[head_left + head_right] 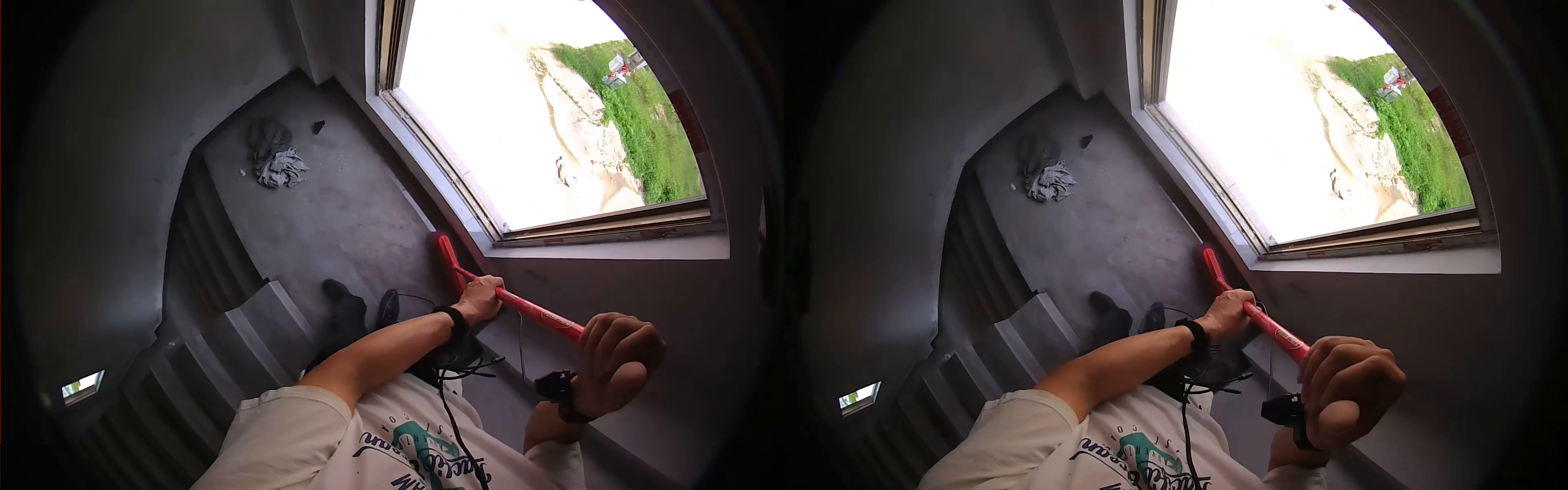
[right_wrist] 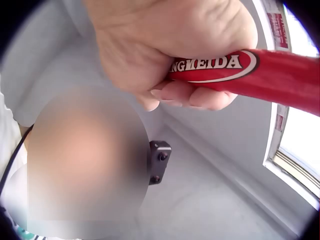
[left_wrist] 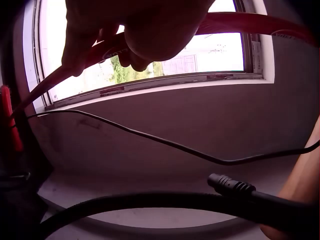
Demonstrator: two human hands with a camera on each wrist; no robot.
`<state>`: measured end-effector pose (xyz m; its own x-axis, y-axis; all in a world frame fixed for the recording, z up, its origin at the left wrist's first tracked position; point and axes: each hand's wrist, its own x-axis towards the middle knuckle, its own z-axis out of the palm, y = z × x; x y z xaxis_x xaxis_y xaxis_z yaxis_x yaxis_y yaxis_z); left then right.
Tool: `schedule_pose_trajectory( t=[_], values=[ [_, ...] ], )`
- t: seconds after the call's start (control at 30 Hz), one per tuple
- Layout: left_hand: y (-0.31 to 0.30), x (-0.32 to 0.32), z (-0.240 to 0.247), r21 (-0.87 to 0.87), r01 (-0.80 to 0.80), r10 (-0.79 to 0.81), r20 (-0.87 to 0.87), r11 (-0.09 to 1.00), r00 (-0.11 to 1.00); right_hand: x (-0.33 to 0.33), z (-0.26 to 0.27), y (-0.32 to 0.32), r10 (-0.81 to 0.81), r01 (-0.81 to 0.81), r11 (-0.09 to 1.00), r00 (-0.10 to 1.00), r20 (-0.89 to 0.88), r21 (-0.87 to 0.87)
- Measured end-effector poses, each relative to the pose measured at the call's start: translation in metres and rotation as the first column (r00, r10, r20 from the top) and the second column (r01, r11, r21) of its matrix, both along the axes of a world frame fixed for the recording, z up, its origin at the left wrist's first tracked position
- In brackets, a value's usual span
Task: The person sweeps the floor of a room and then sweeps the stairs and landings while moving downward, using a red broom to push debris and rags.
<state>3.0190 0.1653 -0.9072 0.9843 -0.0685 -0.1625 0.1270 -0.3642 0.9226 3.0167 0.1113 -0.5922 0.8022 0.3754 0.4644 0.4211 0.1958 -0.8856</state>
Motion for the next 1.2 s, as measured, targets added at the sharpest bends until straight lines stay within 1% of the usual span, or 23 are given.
schedule_pose_trajectory(
  t=[0.07,0.1,0.13,0.2,0.23,0.3,0.37,0.43,0.53,0.57,0.63,0.67,0.7,0.8,0.87,0.9,0.97,1.0,1.03,1.1,1.13,1.17,1.2],
  values=[
    [0.001,0.009,-0.038,0.026,0.055,-0.056,0.023,0.998,0.998,0.003,-0.029,0.017,-0.045,0.048,0.997,0.998,0.044,-0.058],
    [0.013,0.013,-0.042,0.046,0.096,-0.097,0.015,0.994,0.995,0.004,-0.040,0.016,-0.046,0.051,0.996,0.997,0.063,-0.075],
    [0.029,0.016,-0.047,0.085,0.105,-0.101,-0.047,0.991,0.994,0.004,-0.048,0.009,-0.065,0.070,0.995,0.996,0.065,-0.073],
    [0.066,0.023,-0.071,0.223,0.091,-0.076,-0.076,0.971,0.994,0.008,-0.066,0.000,-0.082,0.094,0.992,0.989,-0.127,0.089],
    [0.089,0.024,-0.067,0.275,0.072,-0.038,-0.126,0.959,0.991,0.010,-0.077,-0.005,-0.084,0.096,0.990,0.989,-0.126,0.100],
    [0.126,0.024,-0.078,0.452,0.055,0.011,-0.142,0.890,0.990,0.009,-0.100,-0.016,-0.054,0.114,0.960,0.971,-0.233,0.254],
    [0.147,0.026,-0.069,0.519,0.085,0.003,-0.166,0.851,0.986,0.006,-0.111,-0.029,-0.032,0.090,0.957,0.977,-0.210,0.275],
    [0.144,0.032,-0.045,0.553,0.082,-0.004,-0.140,0.829,0.990,0.000,-0.112,-0.044,-0.066,0.122,0.942,0.981,-0.183,0.311],
    [0.114,0.044,-0.021,0.559,0.074,-0.051,-0.056,0.826,0.997,0.003,-0.083,-0.071,-0.120,0.148,0.962,0.984,-0.128,0.229],
    [0.101,0.049,-0.002,0.543,0.117,-0.079,-0.092,0.832,0.993,0.004,-0.071,-0.077,-0.130,0.150,0.969,0.985,-0.110,0.196],
    [0.081,0.057,0.013,0.484,0.175,-0.127,-0.131,0.857,0.983,0.019,-0.054,-0.083,-0.044,0.041,0.975,0.999,0.010,0.220],
    [0.074,0.060,0.015,0.444,0.224,-0.172,-0.154,0.868,0.973,0.026,-0.040,-0.078,0.001,-0.010,0.988,0.998,0.060,0.156],
    [0.069,0.064,0.019,0.392,0.252,-0.200,-0.168,0.885,0.965,0.032,-0.027,-0.069,0.011,-0.021,0.987,0.998,0.064,0.157],
    [0.063,0.075,0.025,0.246,0.297,-0.274,-0.124,0.922,0.954,0.054,-0.001,-0.029,-0.003,0.002,0.998,1.000,0.014,0.056],
    [0.074,0.085,0.029,0.131,0.322,-0.303,-0.143,0.938,0.942,0.069,0.005,0.026,-0.102,0.110,0.991,0.990,-0.093,0.078],
    [0.084,0.091,0.023,0.081,0.331,-0.317,-0.142,0.940,0.938,0.082,-0.001,0.053,-0.139,0.143,0.989,0.985,-0.100,0.042],
    [0.110,0.096,0.003,-0.036,0.248,-0.251,-0.105,0.968,0.962,0.100,-0.015,0.118,-0.241,0.211,0.961,0.956,-0.169,-0.177],
    [0.114,0.104,-0.051,0.020,0.178,-0.179,0.055,0.984,0.982,0.107,-0.024,0.154,-0.249,0.201,0.939,0.957,-0.148,-0.279],
    [0.131,0.105,-0.076,-0.118,0.009,0.005,0.121,0.993,0.993,0.114,-0.043,0.188,-0.247,0.181,0.921,0.956,-0.160,-0.344],
    [0.182,0.118,-0.081,-0.024,-0.119,0.116,-0.105,0.993,0.988,0.124,-0.075,0.258,-0.206,0.188,0.912,0.979,-0.009,-0.364],
    [0.214,0.122,-0.076,-0.133,-0.243,0.223,-0.148,0.961,0.964,0.128,-0.084,0.291,-0.188,0.169,0.919,0.982,-0.020,-0.355],
    [0.246,0.127,-0.093,-0.260,-0.299,0.288,-0.081,0.918,0.954,0.131,-0.092,0.323,-0.167,0.145,0.926,0.985,-0.032,-0.350],
    [0.282,0.135,-0.099,-0.156,-0.310,0.291,-0.135,0.938,0.947,0.135,-0.097,0.356,-0.145,0.122,0.921,0.989,-0.033,-0.370]
  ],
)
